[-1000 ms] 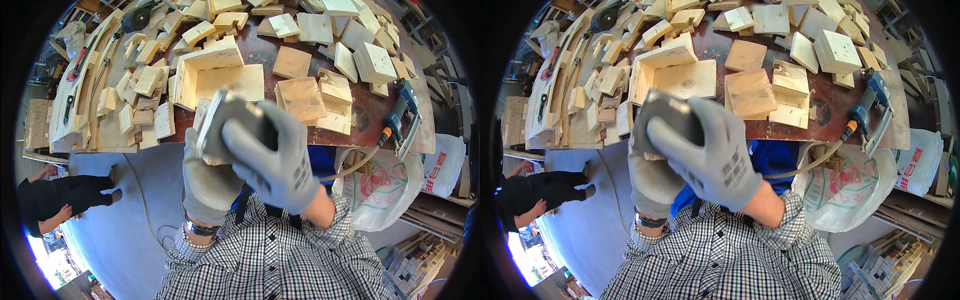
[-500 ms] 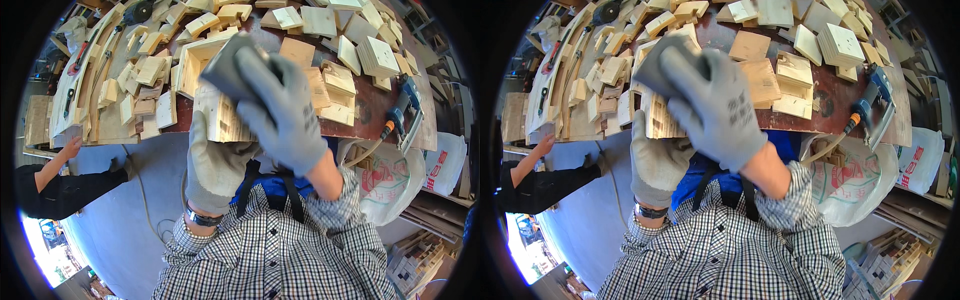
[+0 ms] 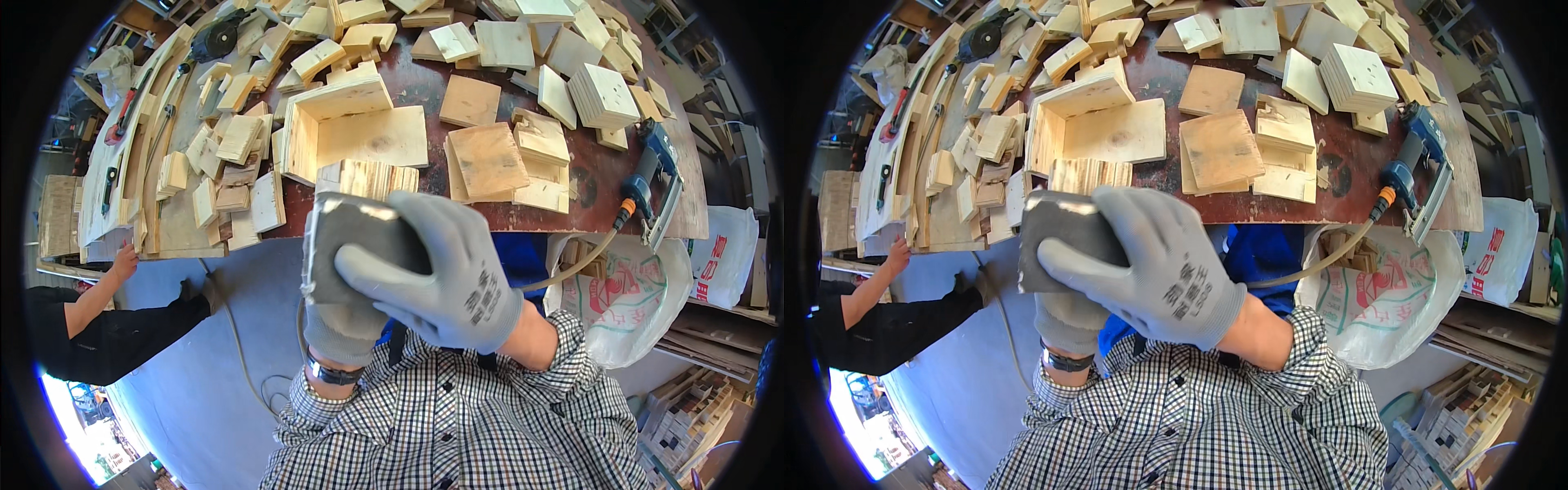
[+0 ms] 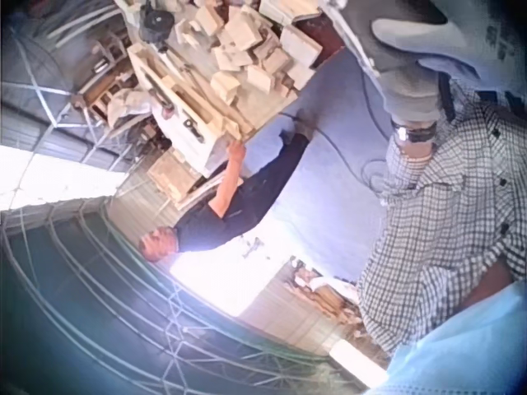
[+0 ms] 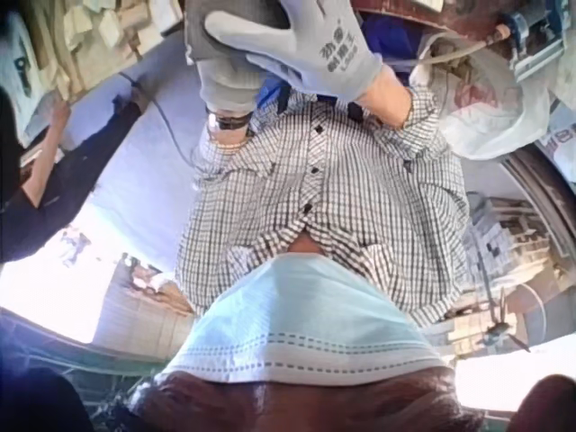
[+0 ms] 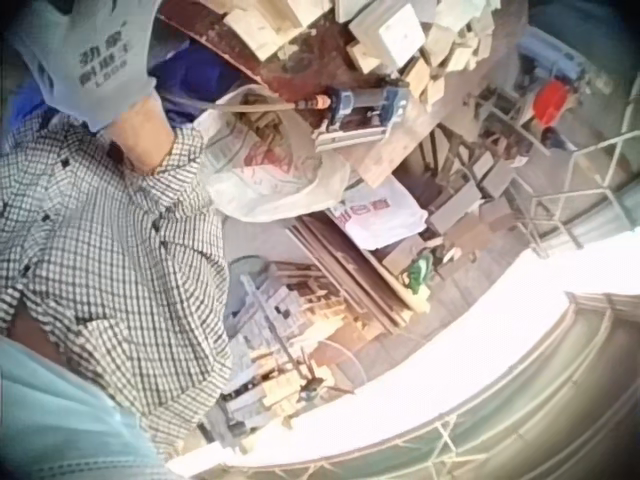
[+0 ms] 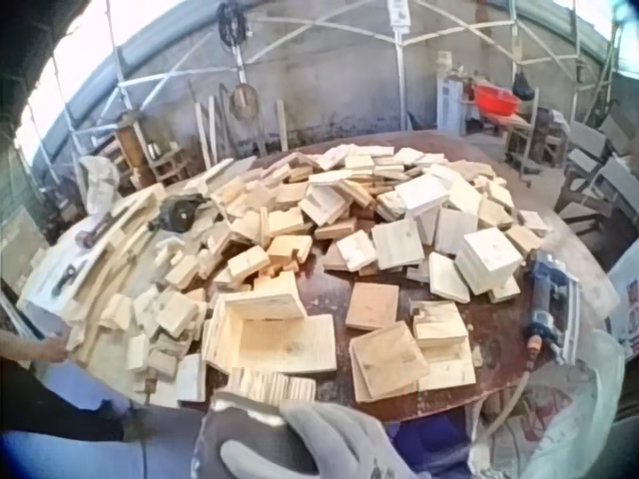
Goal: The person assembles small wooden boxes by hand, aligning pre-drilled pieces and securing them with a nail gun. They then sand the edges of the assembled boxes with a sanding block.
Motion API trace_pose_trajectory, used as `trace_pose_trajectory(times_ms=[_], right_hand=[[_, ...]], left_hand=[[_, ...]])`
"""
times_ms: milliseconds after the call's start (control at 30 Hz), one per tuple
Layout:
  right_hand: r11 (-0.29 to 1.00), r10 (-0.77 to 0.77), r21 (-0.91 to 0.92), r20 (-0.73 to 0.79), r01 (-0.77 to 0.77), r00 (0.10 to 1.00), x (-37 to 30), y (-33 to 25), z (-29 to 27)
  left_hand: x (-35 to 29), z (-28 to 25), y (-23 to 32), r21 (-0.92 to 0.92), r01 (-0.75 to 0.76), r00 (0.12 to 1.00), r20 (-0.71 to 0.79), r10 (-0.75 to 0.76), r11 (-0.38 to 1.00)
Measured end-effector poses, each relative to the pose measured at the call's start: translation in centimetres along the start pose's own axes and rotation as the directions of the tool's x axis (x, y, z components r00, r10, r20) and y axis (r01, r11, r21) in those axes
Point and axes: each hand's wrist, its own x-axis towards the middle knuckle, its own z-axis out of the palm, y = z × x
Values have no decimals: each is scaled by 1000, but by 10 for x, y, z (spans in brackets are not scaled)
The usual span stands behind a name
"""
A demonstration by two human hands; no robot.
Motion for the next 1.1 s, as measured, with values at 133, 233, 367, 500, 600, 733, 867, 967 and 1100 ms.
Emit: trace_pose_trajectory(times_ms=[133,233,367,500,600,733,867,967,1100], right_hand=[[961,244,-117,-62,-250,968,6,54,-14],[958,266,-112,-1,-265,964,11,25,-22],[890,456,-83,109,-449,883,-13,-54,-17],[814,573,-35,-117,-580,811,8,-8,-4],[828,557,-8,-97,-561,825,16,-9,-2],[835,549,-7,-50,-549,835,-3,-37,0],[834,551,-27,-30,-551,834,16,-14,7],[808,588,61,-23,-586,808,-8,-33,5],[839,543,94,-82,-536,835,6,-23,10]], left_hand=[[11,26,0,-95,148,985,-73,-155,984],[10,15,-1,-301,93,992,111,-63,949],[18,3,-3,-233,-51,995,69,69,971],[19,15,-13,-293,-83,975,175,139,952],[17,11,-19,-140,-278,943,151,298,950],[15,17,-23,198,-452,890,42,454,869],[12,9,-33,21,-382,924,34,381,924],[16,22,-21,19,-406,914,25,405,914],[14,21,-22,-75,-365,928,50,369,928]])
